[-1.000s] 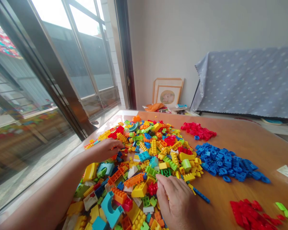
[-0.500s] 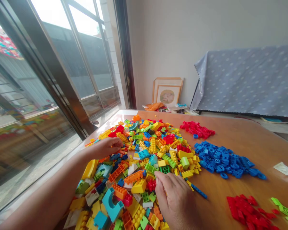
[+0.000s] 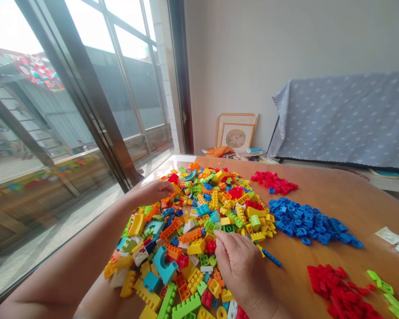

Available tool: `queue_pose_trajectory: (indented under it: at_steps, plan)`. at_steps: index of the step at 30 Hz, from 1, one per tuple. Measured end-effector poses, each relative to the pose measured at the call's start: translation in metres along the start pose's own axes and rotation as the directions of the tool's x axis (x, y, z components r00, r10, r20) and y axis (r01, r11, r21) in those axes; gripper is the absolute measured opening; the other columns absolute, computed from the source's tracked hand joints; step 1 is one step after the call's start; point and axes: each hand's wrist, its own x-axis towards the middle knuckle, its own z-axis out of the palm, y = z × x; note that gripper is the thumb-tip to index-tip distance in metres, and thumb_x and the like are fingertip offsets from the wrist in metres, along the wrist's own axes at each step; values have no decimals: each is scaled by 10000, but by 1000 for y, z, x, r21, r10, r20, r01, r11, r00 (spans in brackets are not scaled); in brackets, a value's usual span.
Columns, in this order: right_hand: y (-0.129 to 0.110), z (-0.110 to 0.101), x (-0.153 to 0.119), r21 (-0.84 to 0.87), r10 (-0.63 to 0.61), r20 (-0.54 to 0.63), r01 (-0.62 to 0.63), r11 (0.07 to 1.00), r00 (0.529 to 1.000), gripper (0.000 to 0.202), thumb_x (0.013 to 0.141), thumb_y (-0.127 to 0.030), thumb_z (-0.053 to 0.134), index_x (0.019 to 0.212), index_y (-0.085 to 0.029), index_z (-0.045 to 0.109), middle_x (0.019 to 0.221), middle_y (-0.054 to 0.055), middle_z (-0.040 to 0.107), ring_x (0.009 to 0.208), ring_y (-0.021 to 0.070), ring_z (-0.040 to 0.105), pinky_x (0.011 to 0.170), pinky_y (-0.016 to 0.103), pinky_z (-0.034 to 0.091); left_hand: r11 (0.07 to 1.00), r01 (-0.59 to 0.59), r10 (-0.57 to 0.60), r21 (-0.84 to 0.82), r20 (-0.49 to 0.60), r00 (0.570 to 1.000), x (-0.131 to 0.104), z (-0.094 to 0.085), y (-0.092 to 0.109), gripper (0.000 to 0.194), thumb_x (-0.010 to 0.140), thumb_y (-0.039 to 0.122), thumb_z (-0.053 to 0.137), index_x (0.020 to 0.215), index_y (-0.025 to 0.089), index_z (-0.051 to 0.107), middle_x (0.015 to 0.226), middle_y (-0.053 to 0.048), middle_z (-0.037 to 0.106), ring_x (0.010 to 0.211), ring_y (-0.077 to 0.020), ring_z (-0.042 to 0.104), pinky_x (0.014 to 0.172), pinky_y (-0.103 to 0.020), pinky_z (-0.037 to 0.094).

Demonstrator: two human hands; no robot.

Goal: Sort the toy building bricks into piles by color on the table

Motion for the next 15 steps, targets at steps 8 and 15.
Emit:
queue_pose_trajectory:
  at_steps: [8,15]
  plan:
    - [-5,-6,4,-10,-20,-33,20,1000,999,207,1003,-226,529,1140,-210,683,928,61,734,830,205,679,812,359,528,1000,26,-25,-1,178,984,-11,23,8,226,748,219,588,923,192,729,822,-27,713,725,-174,595,668,-278,466]
    - [-5,-7,5,7,0,-51,1,1000,999,202,1002,-219,524,1122,-211,686,946,62,740,842,214,685,802,357,522,998,-45,49,-41,122,991,-6,29,5,289,828,271,545,1065,181,683,914,-32,731,781,-159,645,663,-253,487]
